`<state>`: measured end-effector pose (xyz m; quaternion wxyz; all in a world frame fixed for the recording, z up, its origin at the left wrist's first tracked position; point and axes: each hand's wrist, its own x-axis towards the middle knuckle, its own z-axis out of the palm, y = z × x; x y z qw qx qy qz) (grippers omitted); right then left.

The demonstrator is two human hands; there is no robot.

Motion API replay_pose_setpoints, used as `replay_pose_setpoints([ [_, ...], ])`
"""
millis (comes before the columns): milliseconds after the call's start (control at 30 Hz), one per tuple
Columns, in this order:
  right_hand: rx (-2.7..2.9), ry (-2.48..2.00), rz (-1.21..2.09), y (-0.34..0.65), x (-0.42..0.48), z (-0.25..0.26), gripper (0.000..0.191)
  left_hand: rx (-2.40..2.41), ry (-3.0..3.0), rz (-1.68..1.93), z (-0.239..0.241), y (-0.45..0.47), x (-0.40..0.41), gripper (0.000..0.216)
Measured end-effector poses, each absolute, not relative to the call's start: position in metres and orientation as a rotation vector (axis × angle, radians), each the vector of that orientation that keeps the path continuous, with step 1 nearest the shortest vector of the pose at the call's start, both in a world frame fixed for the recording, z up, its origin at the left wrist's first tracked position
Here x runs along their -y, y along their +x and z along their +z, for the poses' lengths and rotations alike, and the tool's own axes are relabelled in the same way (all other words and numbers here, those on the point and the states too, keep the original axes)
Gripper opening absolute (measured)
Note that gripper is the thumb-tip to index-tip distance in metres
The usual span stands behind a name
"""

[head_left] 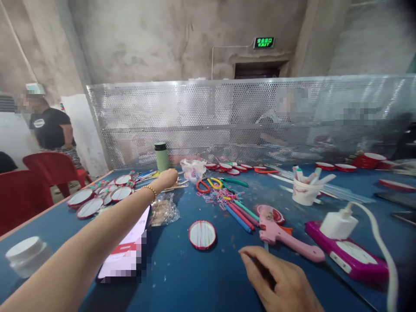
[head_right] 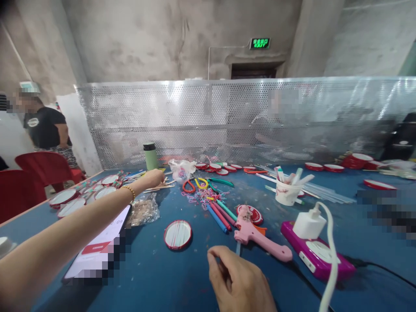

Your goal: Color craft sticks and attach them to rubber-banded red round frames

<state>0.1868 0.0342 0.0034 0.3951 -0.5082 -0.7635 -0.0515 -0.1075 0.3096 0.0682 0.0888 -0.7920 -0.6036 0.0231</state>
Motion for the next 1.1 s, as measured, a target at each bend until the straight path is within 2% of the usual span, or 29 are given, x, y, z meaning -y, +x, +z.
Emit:
replay_pose_setpoints([
  [500, 1.925, -1.330, -0.086, 0.184, -0.033, 0.007, 0.032, 1.386, -2.512, 0.080, 0.054, -0.115, -0.310, 0.037],
  [567, 1.921, -1.330, -0.066, 0.182, -0.032, 0.010, 0.033, 1.335, -2.525, 0.066, 0.056, -0.117, -0.309, 0.031],
  [633, 1.919, -1.341, -0.042, 0.180, -0.031, 0.012, 0.033, 1.292, -2.532, 0.035, 0.060, -0.119, -0.304, 0.016],
  [833, 1.921, -1.382, 0.061, 0.177, -0.027, 0.013, 0.031, 1.277, -2.514, -0.218, 0.083, -0.103, -0.268, 0.024],
  [1033, 1.946, -1.417, 0.155, 0.176, -0.028, 0.022, 0.031, 1.360, -2.702, -0.463, 0.098, -0.064, -0.172, 0.027],
  [1100, 1.981, -1.420, 0.117, 0.176, -0.032, 0.032, 0.031, 1.462, -2.998, -0.768, 0.095, -0.051, -0.133, 0.020],
])
